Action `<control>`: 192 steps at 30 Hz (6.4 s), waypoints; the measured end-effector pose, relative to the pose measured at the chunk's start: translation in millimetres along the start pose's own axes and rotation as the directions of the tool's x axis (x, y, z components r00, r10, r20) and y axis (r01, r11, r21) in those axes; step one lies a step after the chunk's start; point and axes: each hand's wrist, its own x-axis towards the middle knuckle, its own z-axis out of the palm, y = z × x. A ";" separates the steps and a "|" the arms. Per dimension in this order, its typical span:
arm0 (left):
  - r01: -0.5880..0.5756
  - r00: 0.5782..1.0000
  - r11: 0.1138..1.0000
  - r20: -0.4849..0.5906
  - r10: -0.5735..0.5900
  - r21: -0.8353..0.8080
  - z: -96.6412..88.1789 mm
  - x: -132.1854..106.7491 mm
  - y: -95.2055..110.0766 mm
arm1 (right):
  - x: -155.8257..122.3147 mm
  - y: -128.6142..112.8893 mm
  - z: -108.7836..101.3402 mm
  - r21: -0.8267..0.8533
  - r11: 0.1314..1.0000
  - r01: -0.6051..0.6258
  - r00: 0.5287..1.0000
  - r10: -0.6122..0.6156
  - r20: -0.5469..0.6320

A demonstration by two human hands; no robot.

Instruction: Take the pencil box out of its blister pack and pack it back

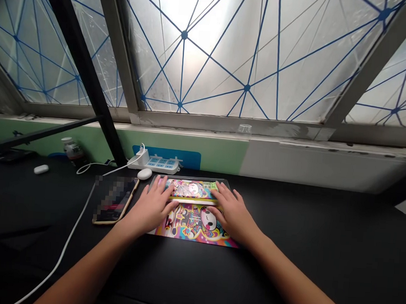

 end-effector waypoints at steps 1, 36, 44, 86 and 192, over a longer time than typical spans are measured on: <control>-0.045 0.999 0.999 -0.009 0.045 0.007 -0.4 5.2 7.5 | -0.3 -3.9 -1.5 -0.011 0.999 0.036 0.999 -0.037 -0.028; -0.197 0.979 0.980 -0.055 0.197 0.012 25.9 55.8 -14.6 | -6.9 -51.7 10.7 0.012 1.000 -0.025 0.998 0.024 0.056; -0.221 0.974 0.975 -0.056 0.219 -0.032 19.1 54.9 -16.6 | -9.5 -50.4 -2.7 0.106 0.985 -0.137 0.991 0.136 0.019; -0.344 0.936 0.930 0.030 0.350 -0.128 12.4 30.4 13.0 | -9.4 61.7 -49.6 0.178 0.867 -0.466 0.881 0.437 0.180; -0.519 0.766 0.838 -0.344 0.544 0.168 -12.5 19.2 19.6 | -1.4 -35.1 -38.8 -0.268 0.947 0.176 0.965 -0.221 -0.145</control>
